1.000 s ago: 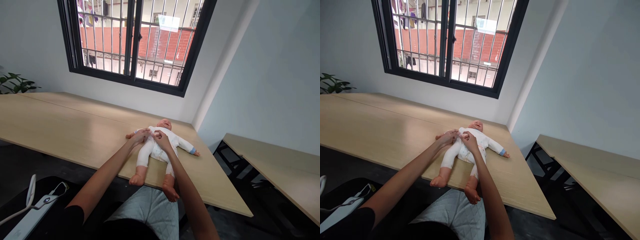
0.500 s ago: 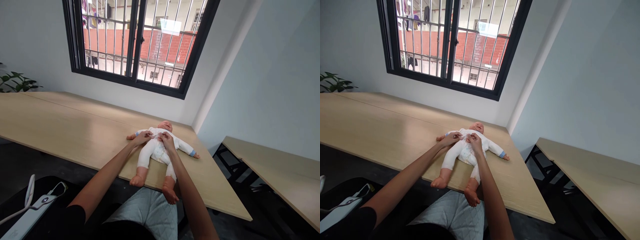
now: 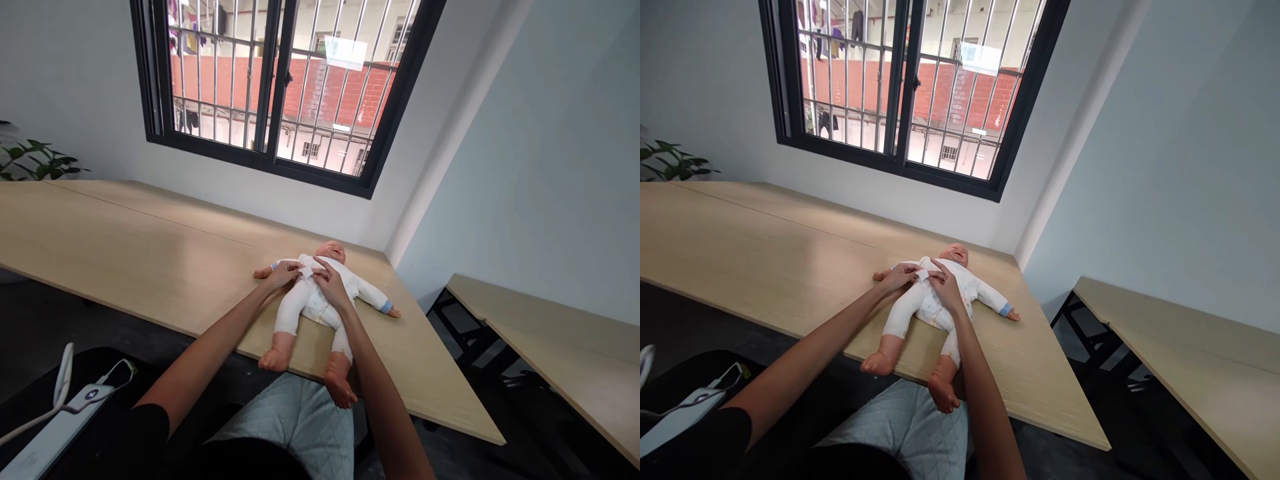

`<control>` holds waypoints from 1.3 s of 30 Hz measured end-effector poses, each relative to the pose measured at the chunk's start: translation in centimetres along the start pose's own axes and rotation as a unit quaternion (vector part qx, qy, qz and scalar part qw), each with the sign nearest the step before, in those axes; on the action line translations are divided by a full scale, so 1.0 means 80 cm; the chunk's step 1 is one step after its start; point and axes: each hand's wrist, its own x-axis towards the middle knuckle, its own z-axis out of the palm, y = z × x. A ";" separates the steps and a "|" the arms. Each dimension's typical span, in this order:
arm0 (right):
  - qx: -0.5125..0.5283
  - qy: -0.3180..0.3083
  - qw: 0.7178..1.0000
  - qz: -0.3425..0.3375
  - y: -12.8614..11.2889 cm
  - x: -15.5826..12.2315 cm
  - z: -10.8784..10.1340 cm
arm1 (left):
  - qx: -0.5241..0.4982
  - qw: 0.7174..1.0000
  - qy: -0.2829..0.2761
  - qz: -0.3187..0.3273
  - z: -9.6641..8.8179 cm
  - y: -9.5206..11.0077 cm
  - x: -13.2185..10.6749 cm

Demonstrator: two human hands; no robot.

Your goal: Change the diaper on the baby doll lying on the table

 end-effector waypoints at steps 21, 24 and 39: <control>-0.252 0.143 0.956 -0.048 0.007 0.007 0.008 | 0.071 0.995 -0.064 -0.001 -0.003 0.020 -0.004; -0.200 0.137 0.970 -0.022 0.007 0.007 0.008 | 0.064 0.997 -0.050 -0.012 0.000 0.019 -0.003; -0.183 0.160 0.969 -0.051 0.018 0.010 0.007 | -0.013 0.998 -0.050 -0.028 -0.007 0.028 -0.004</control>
